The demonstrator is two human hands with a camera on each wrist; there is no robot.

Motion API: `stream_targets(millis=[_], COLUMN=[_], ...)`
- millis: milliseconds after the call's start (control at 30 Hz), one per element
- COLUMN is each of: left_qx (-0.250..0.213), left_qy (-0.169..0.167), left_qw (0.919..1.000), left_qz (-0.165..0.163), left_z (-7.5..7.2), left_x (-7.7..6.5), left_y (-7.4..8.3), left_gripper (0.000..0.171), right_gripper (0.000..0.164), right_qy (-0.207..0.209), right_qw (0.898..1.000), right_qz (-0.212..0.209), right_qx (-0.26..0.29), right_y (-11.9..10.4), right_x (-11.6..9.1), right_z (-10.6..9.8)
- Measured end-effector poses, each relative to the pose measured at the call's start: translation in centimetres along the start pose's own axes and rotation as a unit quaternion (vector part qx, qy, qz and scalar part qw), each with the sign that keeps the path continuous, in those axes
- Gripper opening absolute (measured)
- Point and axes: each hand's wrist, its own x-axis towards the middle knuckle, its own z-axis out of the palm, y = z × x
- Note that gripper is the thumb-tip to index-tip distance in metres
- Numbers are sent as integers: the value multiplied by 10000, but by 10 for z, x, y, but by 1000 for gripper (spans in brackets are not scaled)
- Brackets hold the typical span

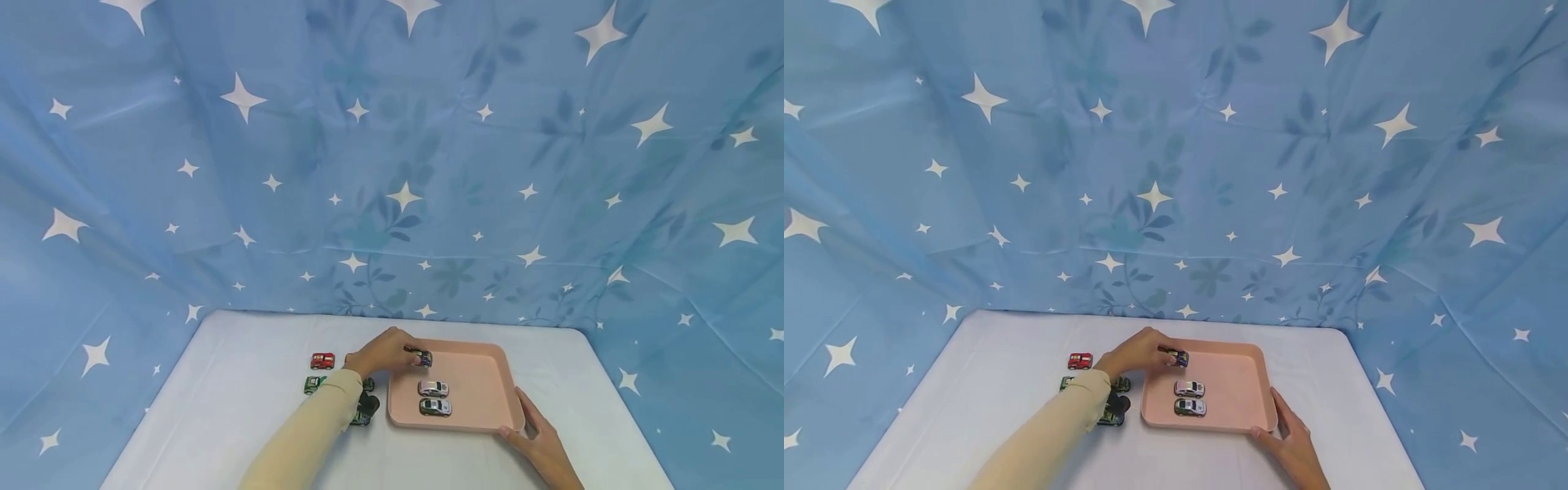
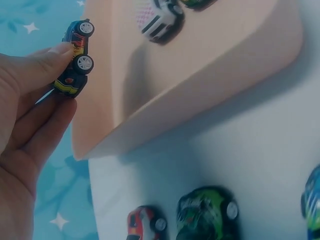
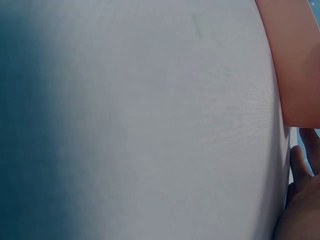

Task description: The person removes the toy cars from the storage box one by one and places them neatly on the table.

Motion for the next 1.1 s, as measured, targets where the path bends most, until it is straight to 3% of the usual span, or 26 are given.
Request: stream_targets(millis=[267,533,800,1100], left_qx=[-104,142,230,197], left_qy=[38,131,190,332], left_qw=[9999,9998,9996,9990], left_qz=[126,68,-4,-204], left_z=[-19,-36,-55,-71], left_x=[-10,-27,-46,-79], left_y=[0,-7,-22,-43], left_gripper=[29,28,27,28], right_gripper=[100,99,97,99], right_qy=[63,75,27,-14], right_qw=[10000,9999,9997,10000], right_qz=[-53,-128,-172,-37], right_qx=[-6,12,150,31], right_y=[2,4,2,3], right_x=[3,5,8,5], right_z=[1,2,-3,1])
